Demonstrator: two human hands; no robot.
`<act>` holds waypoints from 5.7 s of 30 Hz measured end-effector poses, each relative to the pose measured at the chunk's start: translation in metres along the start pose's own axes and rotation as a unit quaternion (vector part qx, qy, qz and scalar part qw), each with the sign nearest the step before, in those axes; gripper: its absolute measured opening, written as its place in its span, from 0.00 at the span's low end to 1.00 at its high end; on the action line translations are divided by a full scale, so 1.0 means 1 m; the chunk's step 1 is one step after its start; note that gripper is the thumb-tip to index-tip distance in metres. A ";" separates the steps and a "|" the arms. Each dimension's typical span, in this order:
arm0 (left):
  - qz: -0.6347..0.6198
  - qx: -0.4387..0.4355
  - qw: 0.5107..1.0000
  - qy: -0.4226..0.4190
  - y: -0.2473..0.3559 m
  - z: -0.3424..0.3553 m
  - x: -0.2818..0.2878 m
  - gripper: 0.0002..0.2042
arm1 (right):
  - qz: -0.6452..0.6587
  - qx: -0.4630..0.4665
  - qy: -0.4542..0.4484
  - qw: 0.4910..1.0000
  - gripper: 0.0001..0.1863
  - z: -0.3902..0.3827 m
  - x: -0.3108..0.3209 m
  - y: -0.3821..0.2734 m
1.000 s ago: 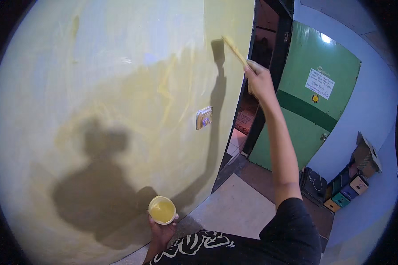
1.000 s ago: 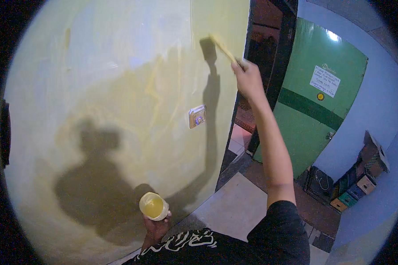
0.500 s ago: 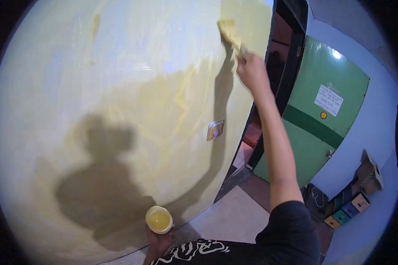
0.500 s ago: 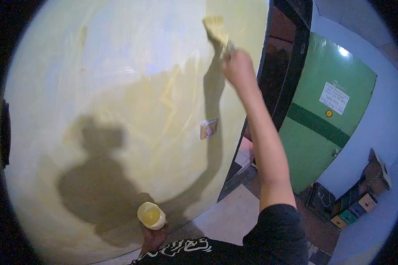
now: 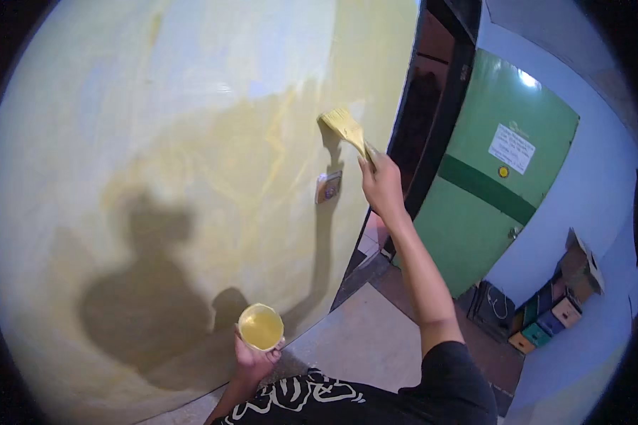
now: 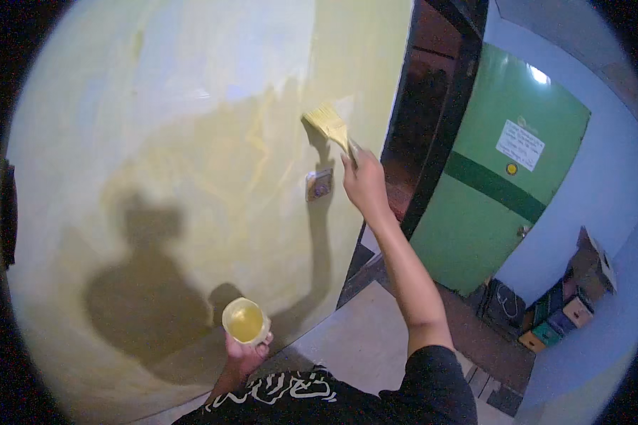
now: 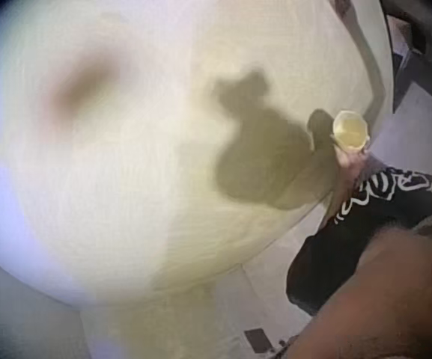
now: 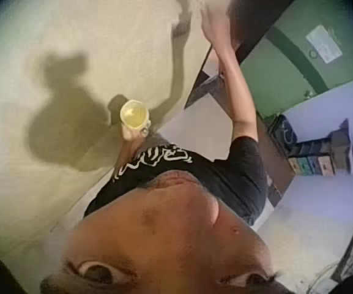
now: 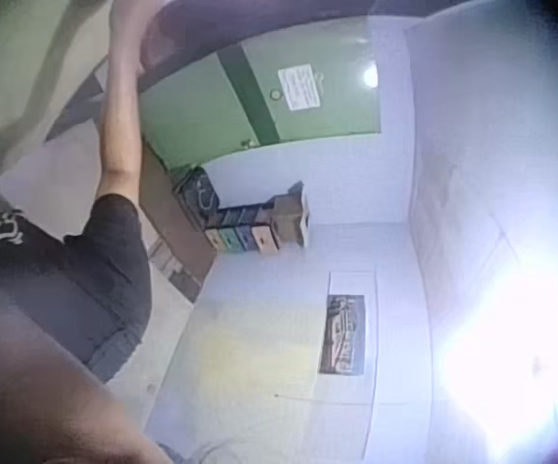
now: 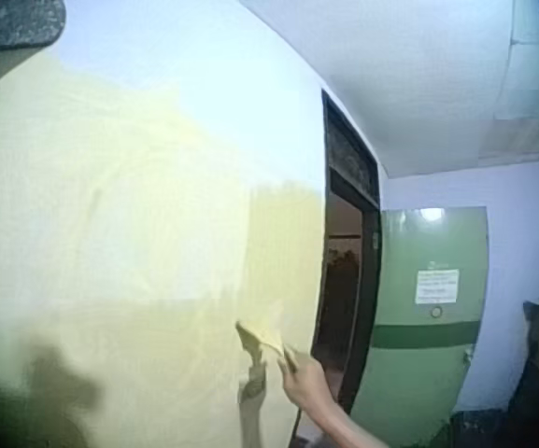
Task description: The person is painting a yellow wall using a paintbrush, dipping the brush into a container of yellow paint and applying it to the wall surface.
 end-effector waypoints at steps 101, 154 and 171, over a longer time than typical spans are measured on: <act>0.017 -0.192 0.981 -0.007 0.067 -0.115 0.048 0.32 | 0.484 0.105 -0.174 0.851 0.23 -0.291 -0.086 -0.219; -0.021 -0.167 0.986 0.009 0.057 -0.130 0.037 0.40 | 0.431 0.180 -0.073 0.881 0.19 -0.299 -0.089 -0.218; -0.032 -0.142 0.987 -0.062 0.052 -0.127 0.035 0.36 | 0.446 0.185 -0.068 0.873 0.19 -0.296 -0.085 -0.224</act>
Point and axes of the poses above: each hand's wrist, its own z-axis towards the middle knuckle, its own x-axis out of the back of the hand, y = z × x, the point moved 4 cm from there along z, towards the middle knuckle, and after that the axes turned 10 degrees about -y, right-handed, at the moved point
